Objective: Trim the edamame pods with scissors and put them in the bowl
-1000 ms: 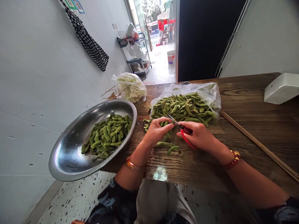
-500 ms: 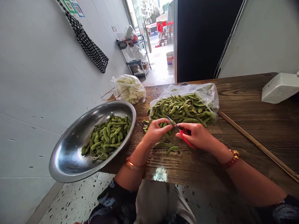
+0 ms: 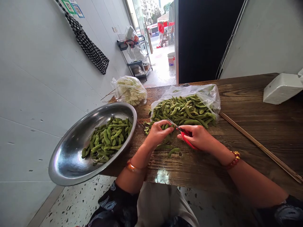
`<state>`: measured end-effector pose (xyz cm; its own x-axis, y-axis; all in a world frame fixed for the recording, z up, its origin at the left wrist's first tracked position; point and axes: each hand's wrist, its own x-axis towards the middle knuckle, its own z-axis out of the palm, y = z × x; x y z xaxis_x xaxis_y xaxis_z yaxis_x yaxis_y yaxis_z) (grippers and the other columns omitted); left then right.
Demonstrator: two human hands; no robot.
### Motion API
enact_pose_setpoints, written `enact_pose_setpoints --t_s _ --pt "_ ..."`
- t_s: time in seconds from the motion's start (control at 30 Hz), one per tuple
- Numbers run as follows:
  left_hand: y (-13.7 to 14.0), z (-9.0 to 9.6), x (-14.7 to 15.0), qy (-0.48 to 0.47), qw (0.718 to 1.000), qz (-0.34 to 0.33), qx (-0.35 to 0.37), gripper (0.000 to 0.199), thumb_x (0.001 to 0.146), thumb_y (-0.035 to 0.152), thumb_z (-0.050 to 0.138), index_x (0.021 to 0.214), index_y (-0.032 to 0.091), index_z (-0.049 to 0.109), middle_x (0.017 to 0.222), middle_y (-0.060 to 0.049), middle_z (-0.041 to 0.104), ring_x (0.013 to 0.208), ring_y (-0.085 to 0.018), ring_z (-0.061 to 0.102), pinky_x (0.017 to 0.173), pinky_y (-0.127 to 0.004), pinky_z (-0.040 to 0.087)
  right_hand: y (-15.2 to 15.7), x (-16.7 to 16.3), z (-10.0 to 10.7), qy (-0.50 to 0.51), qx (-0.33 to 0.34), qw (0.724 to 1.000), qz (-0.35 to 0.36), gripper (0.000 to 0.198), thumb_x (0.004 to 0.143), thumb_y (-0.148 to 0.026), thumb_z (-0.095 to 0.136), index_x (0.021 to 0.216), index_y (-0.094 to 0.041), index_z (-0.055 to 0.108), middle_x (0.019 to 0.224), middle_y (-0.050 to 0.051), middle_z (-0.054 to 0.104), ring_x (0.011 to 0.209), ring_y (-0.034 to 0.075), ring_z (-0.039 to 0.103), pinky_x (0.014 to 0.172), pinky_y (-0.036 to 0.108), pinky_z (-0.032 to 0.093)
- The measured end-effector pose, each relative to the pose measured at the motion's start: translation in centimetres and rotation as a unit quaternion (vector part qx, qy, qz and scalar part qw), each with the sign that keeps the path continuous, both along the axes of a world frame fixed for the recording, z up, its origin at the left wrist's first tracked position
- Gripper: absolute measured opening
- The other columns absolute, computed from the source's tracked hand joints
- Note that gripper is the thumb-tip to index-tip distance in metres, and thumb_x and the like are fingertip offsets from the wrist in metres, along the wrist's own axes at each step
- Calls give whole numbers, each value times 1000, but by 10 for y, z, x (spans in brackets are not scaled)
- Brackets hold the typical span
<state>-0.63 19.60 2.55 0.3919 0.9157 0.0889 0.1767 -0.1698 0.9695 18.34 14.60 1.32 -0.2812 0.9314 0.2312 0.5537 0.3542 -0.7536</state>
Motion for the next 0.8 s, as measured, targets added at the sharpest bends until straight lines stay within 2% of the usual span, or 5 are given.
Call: enact_pose_setpoints --t_s 0.17,0.27,0.43,0.63,0.8 --pt "0 2 -3 -119 983 48 -128 31 67 38 74 83 15 61 63 3 56 49 -5 47 45 -16 34 2 2 -3 30 10 997 -77 47 80 -51 61 108 -14 66 68 1 61 59 14 50 56 26 41" --pt "1 5 -4 -175 969 65 -159 35 65 40 76 82 16 58 62 4 55 44 -3 45 39 -14 26 3 2 -3 38 32 995 -84 49 79 -53 61 110 -15 65 67 0 59 59 14 50 56 26 43" --pt "2 7 -4 -216 959 70 -170 37 62 39 78 81 16 56 63 4 56 41 -2 44 36 -15 20 3 1 -3 36 53 995 -79 46 79 -51 62 108 -15 65 68 0 59 59 14 51 57 26 45" --pt "-1 4 -2 -215 959 41 -178 37 62 39 78 81 15 57 62 4 58 43 -3 48 39 -14 27 2 1 -2 38 60 995 -75 45 80 -48 62 110 -15 65 70 0 60 61 14 52 58 26 45" --pt "-2 3 -1 -190 965 31 -176 35 64 39 78 78 15 57 60 5 54 39 -1 40 35 -15 22 1 0 -2 18 87 992 -93 45 81 -48 61 110 -13 64 69 1 60 58 14 50 58 27 45"
